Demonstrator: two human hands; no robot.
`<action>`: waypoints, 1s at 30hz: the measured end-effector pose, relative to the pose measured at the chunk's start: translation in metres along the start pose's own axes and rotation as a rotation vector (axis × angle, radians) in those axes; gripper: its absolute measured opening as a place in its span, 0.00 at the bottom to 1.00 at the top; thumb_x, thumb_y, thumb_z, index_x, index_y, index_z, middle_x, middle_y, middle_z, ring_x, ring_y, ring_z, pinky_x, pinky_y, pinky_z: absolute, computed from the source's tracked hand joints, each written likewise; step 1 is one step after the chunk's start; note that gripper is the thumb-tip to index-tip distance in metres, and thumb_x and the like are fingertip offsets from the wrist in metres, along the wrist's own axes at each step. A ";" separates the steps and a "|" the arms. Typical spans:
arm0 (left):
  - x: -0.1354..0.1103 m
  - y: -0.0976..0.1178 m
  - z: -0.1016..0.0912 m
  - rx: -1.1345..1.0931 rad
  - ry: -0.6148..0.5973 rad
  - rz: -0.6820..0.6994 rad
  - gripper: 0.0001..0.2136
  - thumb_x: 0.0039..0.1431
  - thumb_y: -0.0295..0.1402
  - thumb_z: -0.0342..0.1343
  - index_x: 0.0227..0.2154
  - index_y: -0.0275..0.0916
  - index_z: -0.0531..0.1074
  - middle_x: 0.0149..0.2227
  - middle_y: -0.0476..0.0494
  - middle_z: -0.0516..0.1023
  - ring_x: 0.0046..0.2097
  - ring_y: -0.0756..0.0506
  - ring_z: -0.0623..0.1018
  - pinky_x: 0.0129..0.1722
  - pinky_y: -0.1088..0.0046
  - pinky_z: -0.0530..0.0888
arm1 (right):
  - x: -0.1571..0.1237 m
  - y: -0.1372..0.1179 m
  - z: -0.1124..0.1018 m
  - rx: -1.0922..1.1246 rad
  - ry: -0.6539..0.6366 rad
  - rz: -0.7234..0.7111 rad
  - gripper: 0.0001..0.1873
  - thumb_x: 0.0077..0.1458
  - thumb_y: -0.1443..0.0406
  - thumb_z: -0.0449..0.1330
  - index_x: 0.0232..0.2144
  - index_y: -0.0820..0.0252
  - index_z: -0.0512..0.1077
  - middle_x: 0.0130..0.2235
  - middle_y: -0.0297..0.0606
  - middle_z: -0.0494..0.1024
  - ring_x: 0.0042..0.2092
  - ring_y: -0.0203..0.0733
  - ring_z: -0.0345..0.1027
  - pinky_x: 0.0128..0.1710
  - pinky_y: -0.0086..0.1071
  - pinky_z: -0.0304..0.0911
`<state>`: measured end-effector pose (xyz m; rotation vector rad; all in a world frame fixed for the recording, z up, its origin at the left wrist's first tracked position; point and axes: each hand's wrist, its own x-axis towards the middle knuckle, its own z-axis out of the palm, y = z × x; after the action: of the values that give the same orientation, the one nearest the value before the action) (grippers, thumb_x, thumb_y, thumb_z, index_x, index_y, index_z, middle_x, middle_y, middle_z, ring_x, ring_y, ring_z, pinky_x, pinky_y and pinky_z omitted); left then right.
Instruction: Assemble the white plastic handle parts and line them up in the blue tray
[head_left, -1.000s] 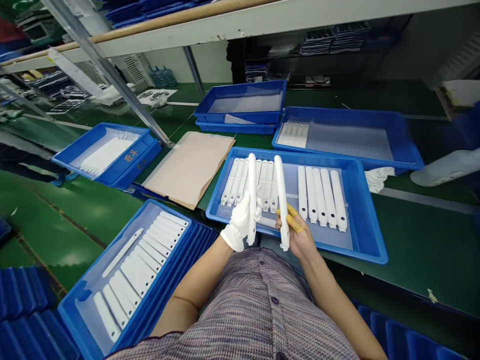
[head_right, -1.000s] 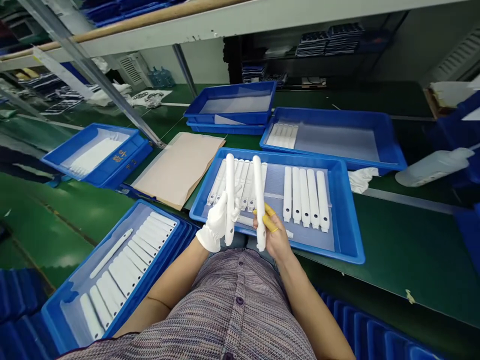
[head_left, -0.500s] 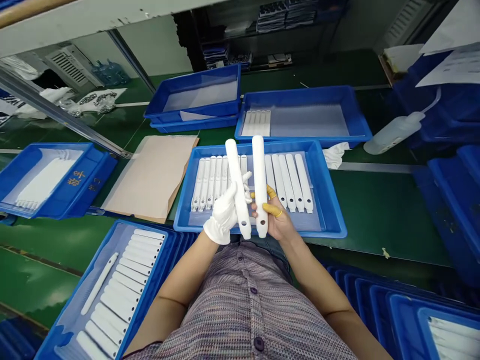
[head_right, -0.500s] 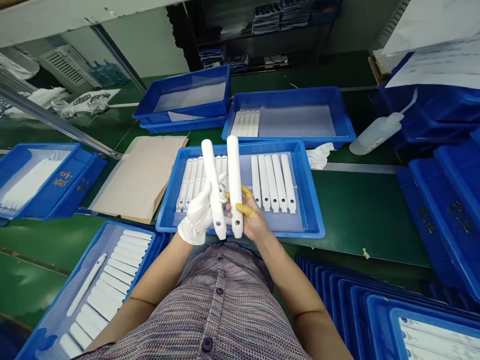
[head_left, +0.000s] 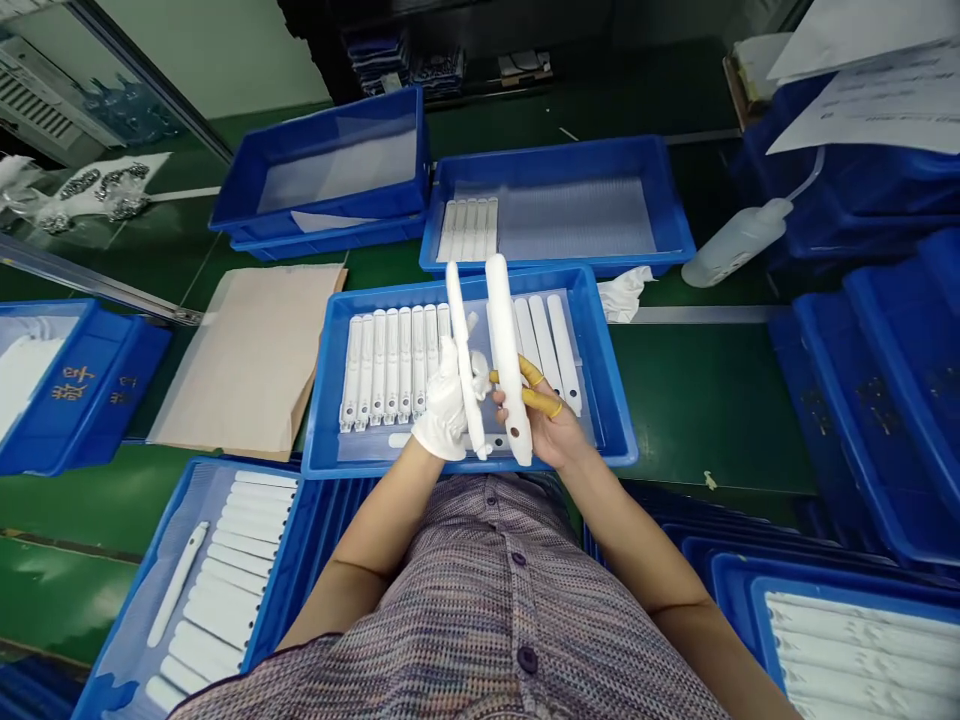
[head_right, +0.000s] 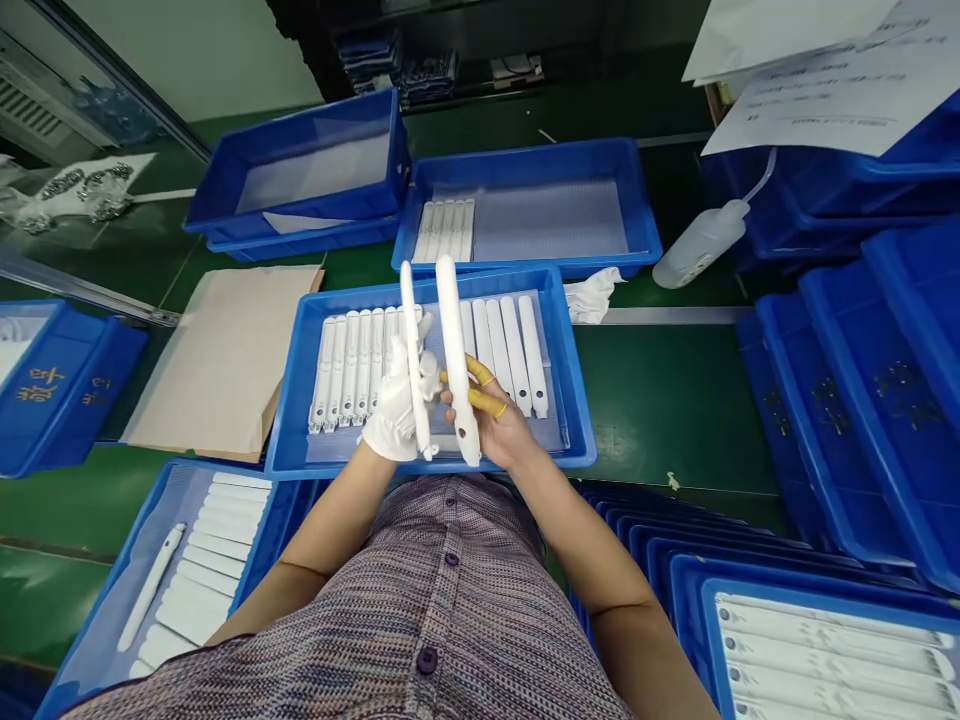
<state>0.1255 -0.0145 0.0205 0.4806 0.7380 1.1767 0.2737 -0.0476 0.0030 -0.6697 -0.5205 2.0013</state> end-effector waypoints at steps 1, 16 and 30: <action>-0.001 -0.002 -0.001 0.010 -0.002 -0.027 0.21 0.60 0.56 0.62 0.39 0.42 0.76 0.18 0.54 0.65 0.20 0.51 0.69 0.17 0.77 0.68 | -0.001 0.004 -0.001 -0.022 0.007 -0.036 0.35 0.49 0.58 0.70 0.59 0.46 0.68 0.55 0.38 0.75 0.45 0.42 0.73 0.36 0.33 0.73; -0.041 0.016 -0.070 0.044 -0.172 0.006 0.29 0.53 0.42 0.62 0.57 0.37 0.72 0.19 0.54 0.65 0.15 0.51 0.66 0.13 0.77 0.62 | -0.002 0.097 0.021 -0.930 0.222 -0.660 0.23 0.63 0.61 0.63 0.60 0.45 0.71 0.55 0.44 0.65 0.62 0.51 0.62 0.69 0.52 0.57; 0.023 0.068 -0.071 0.098 0.124 0.079 0.24 0.53 0.41 0.71 0.50 0.37 0.77 0.25 0.52 0.74 0.25 0.53 0.73 0.27 0.77 0.70 | 0.029 0.058 -0.023 -1.234 0.108 -0.537 0.30 0.69 0.69 0.48 0.68 0.39 0.64 0.54 0.43 0.63 0.46 0.42 0.72 0.41 0.39 0.81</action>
<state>0.0340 0.0268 0.0132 0.5256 0.8936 1.2571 0.2391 -0.0476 -0.0560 -1.1693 -1.6933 0.9666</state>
